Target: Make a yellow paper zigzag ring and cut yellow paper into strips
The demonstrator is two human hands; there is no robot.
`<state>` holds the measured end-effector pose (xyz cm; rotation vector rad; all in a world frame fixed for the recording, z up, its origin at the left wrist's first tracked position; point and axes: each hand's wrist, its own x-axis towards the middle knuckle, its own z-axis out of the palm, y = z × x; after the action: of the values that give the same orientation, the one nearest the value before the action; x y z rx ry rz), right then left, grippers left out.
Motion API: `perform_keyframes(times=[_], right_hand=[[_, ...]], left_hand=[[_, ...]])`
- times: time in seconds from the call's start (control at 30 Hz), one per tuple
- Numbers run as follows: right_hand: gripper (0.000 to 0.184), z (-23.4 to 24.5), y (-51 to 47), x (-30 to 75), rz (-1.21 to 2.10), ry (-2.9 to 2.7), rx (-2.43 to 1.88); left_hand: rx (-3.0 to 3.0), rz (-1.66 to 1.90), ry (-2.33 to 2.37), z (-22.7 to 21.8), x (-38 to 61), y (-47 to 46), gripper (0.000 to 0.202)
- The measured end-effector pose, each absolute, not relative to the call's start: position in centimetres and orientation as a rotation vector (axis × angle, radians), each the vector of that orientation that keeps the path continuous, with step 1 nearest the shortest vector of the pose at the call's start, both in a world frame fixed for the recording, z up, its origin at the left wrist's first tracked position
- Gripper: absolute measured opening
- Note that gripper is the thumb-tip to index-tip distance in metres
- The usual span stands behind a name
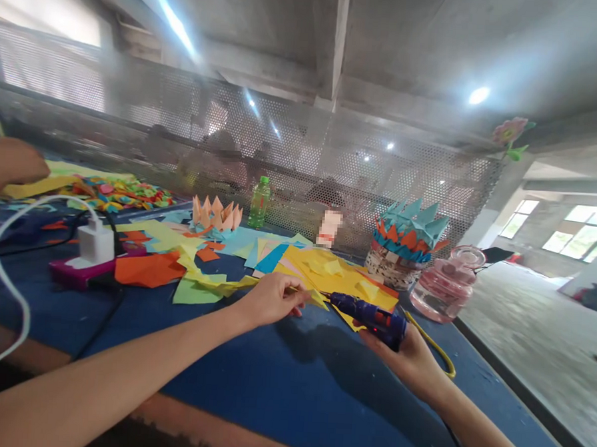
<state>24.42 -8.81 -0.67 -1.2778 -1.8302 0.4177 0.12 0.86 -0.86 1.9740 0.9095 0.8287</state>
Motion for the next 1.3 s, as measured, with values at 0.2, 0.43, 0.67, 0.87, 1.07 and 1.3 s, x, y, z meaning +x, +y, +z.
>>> perform_keyframes(times=[0.2,0.43,0.67,0.87,1.07,1.3], right_hand=[[0.026,-1.4,-8.5,25.1,0.408,-1.874,-1.269],[0.022,-1.3,-8.8,25.2,0.368,-1.919,-1.288],[0.020,-1.3,-8.4,25.2,0.330,-1.979,-1.234],[0.018,-1.4,-8.4,25.3,0.253,-2.039,-1.281],[0.018,-0.9,-8.7,24.9,0.192,-2.107,-1.349],[0.018,-0.7,-8.9,24.7,0.220,-2.083,-1.381]], left_hand=[[2.003,0.865,0.917,-0.3,0.0,0.5,0.038],[2.139,0.907,0.935,0.1,-0.2,0.1,0.031],[2.268,0.964,0.989,0.4,-0.2,-0.1,0.023],[2.316,0.985,0.989,0.4,-0.2,-0.2,0.023],[2.340,0.967,1.008,0.6,-0.2,-0.4,0.023],[2.349,0.977,1.001,0.6,-0.2,-0.4,0.024]])
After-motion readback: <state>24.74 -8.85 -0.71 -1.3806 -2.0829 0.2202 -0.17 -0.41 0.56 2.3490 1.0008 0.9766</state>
